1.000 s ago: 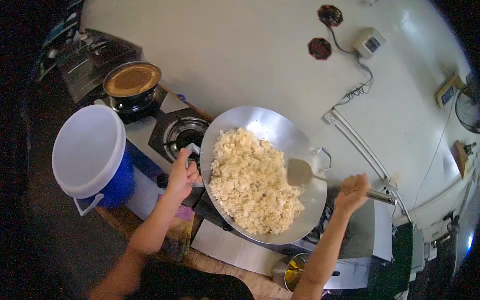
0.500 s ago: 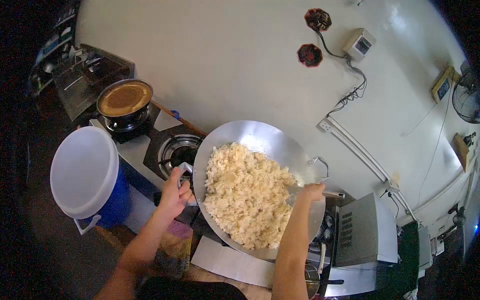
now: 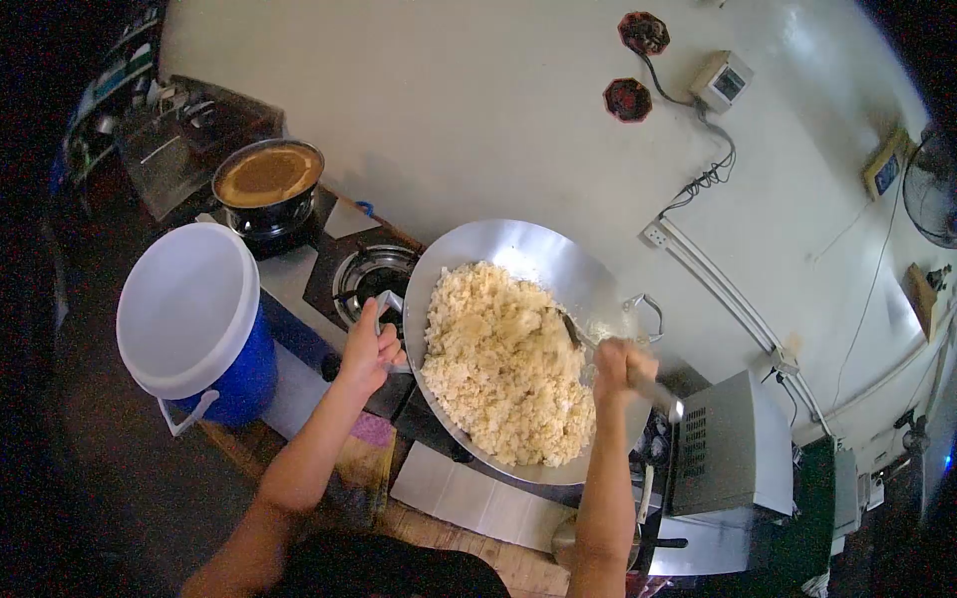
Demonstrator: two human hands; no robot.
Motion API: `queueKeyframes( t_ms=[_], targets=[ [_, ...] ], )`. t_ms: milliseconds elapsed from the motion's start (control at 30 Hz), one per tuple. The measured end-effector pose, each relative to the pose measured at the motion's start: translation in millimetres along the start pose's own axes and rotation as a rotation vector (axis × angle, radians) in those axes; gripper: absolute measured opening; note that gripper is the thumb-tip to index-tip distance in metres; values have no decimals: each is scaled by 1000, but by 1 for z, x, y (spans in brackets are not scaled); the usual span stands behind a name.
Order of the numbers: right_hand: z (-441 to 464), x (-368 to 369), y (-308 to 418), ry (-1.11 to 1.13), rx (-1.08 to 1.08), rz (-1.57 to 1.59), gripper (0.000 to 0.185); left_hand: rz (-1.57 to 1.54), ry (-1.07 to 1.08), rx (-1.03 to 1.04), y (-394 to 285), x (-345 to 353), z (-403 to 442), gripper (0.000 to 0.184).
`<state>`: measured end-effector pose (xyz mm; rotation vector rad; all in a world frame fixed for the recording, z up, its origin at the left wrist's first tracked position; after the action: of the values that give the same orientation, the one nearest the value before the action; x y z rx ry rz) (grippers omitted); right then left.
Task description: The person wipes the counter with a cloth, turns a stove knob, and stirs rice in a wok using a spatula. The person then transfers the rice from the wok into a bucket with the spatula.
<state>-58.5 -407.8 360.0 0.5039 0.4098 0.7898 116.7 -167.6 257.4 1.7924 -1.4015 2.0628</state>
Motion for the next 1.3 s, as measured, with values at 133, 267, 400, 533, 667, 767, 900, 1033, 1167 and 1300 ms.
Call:
queueKeyframes(
  t_ms=[133,267,400,533,667,767,900,1033,1167,1300],
  targets=[
    [-15,8,71,175,-36,-186,35,0,11,3,1,-2,0,36],
    [-33,12,72,365,21,-344,33,5,-23,-34,-4,2,-2,34],
    [-56,44,-35,491,183,-459,25,-5,45,-38,0,-5,-2,31],
    [-9,22,-66,154,449,-118,24,-12,39,-42,-3,-4,-2,29],
    [35,-8,56,126,235,105,16,-12,-3,-45,-1,-2,0,31],
    [30,-11,102,228,26,65,16,10,43,-15,1,-6,3,32],
    [-64,9,7,61,219,-436,24,9,44,-29,0,-3,-1,32],
    [-21,3,34,56,355,-70,28,8,30,-31,-1,-4,-1,32],
    [9,-11,126,215,69,98,28,-7,33,-18,1,-5,0,31],
    [-73,-20,-2,125,207,-248,26,0,42,-9,0,-3,-2,31]
  ],
)
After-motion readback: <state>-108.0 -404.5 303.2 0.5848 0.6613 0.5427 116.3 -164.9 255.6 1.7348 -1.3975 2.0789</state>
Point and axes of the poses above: each hand's wrist, its own z-axis towards the middle knuckle, its own x-axis out of the palm, y = z × x, the point moved 1 cm from there along z, towards the middle knuckle, and after that the axes turned 8 degrees about y, right-handed, at the moved point
